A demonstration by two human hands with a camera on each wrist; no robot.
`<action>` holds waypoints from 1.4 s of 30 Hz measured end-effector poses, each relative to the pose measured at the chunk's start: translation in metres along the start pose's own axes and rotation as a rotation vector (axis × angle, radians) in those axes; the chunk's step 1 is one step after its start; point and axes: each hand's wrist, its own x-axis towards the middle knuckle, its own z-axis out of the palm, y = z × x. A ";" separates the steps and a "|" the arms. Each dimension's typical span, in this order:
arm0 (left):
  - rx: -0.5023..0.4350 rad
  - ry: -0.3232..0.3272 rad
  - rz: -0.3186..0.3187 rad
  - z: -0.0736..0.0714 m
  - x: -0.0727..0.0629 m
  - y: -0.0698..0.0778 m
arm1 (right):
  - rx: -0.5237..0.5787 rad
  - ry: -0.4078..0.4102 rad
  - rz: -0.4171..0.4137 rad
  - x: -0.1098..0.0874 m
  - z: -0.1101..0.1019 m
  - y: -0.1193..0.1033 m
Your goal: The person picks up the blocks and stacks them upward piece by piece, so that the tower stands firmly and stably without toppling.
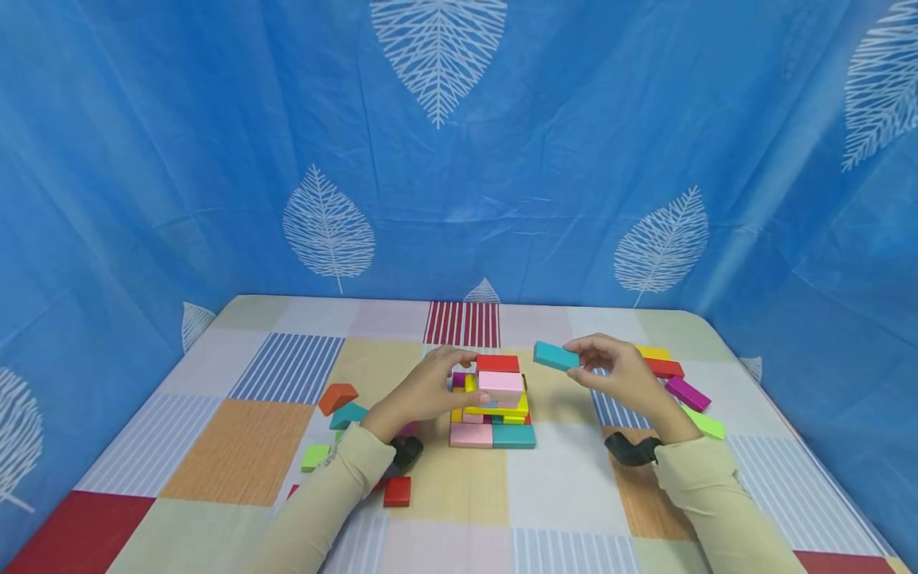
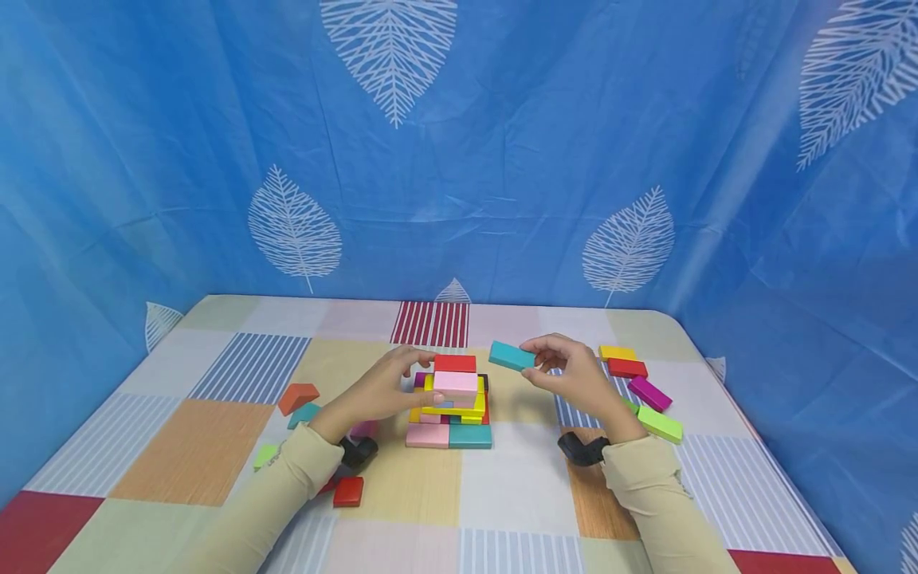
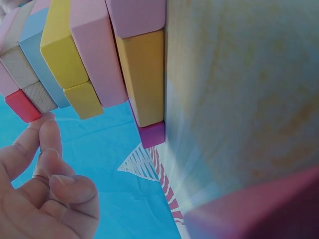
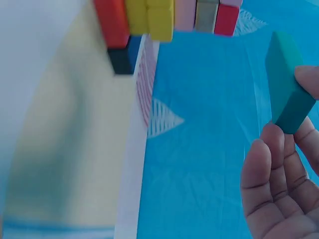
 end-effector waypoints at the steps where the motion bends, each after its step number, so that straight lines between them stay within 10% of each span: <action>1: 0.000 -0.002 -0.003 0.000 0.000 0.000 | 0.010 -0.004 -0.001 0.003 0.004 -0.001; 22: -0.004 -0.019 0.017 -0.002 0.000 -0.001 | 0.059 -0.179 -0.014 0.046 0.048 -0.013; 42: 0.008 -0.005 0.018 0.000 0.002 -0.002 | 0.012 -0.126 0.041 0.026 0.023 -0.006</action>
